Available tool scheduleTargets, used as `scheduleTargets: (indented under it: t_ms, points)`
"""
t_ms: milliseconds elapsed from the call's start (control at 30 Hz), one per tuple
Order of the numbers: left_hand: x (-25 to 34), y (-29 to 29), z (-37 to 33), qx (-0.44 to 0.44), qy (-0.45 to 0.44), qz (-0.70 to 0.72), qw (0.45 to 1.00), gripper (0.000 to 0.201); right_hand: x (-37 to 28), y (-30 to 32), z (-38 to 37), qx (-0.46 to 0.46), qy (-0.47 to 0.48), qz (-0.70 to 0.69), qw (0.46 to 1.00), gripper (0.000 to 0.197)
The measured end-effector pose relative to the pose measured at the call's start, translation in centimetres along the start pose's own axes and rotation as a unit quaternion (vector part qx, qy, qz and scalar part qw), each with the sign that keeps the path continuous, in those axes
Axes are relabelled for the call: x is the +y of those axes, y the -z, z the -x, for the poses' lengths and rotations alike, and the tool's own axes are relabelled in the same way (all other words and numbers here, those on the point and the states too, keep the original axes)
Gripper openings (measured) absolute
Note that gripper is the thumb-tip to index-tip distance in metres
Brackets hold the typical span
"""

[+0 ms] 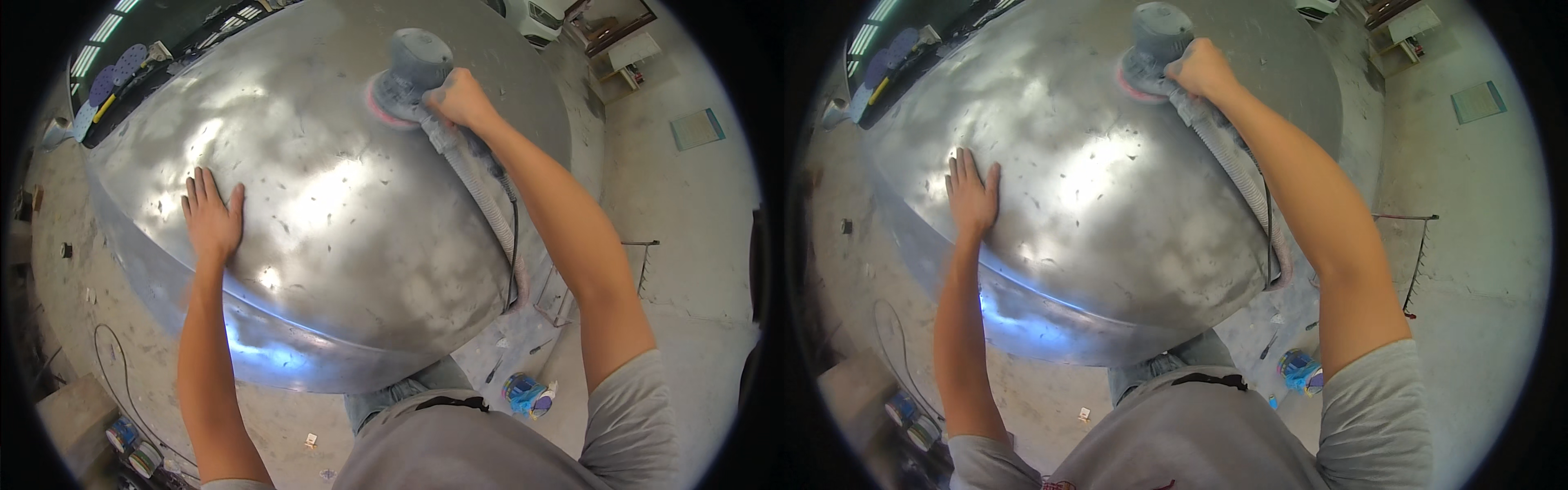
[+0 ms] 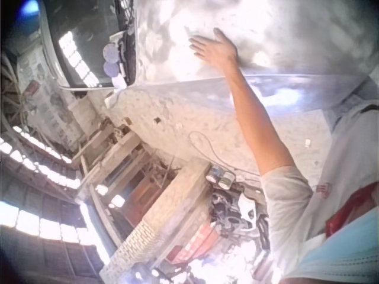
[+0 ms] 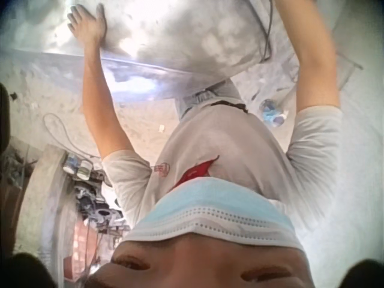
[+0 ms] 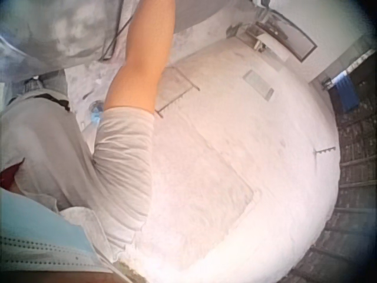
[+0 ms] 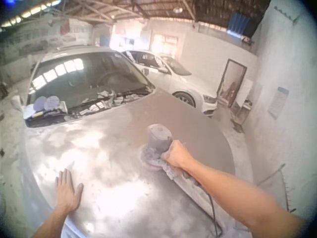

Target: The person uses an orbital sander to smooth the surface of a car hood. They move the sander across the hood in overlapping passes while occasionally touching the surface with their left hand to check smoothness.

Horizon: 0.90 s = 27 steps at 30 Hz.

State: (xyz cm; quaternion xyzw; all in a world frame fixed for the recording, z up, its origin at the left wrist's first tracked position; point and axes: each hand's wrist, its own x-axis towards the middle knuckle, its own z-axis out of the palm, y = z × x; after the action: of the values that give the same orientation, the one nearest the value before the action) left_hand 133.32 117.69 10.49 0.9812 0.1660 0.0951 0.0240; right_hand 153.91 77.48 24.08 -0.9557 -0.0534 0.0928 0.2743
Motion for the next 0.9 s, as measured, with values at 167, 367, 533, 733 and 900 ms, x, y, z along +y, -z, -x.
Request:
scheduleTargets:
  t_ms: [167,367,533,733,900]
  points:
    - [-0.1,-0.5,2.8,0.022,0.009,0.0,1.0,0.087,-0.2,-0.2,0.1,0.026,-0.011,0.013,1.0,0.031]
    - [0.4,0.0,2.5,0.021,0.014,0.026,0.999,0.087,0.2,0.2,0.0,0.019,0.025,-0.011,0.999,0.03]
    - [0.6,0.5,2.7,0.026,0.021,0.024,0.999,0.086,1.7,1.9,1.9,-0.019,0.033,0.0,0.999,0.03]
    - [0.6,0.3,2.7,0.03,0.031,0.02,0.999,0.086,4.0,3.0,5.3,-0.026,-0.003,-0.041,0.999,0.022]
    - [0.7,0.4,2.6,0.032,0.036,0.02,0.999,0.085,4.6,3.5,5.9,-0.045,-0.02,-0.023,0.999,0.018]
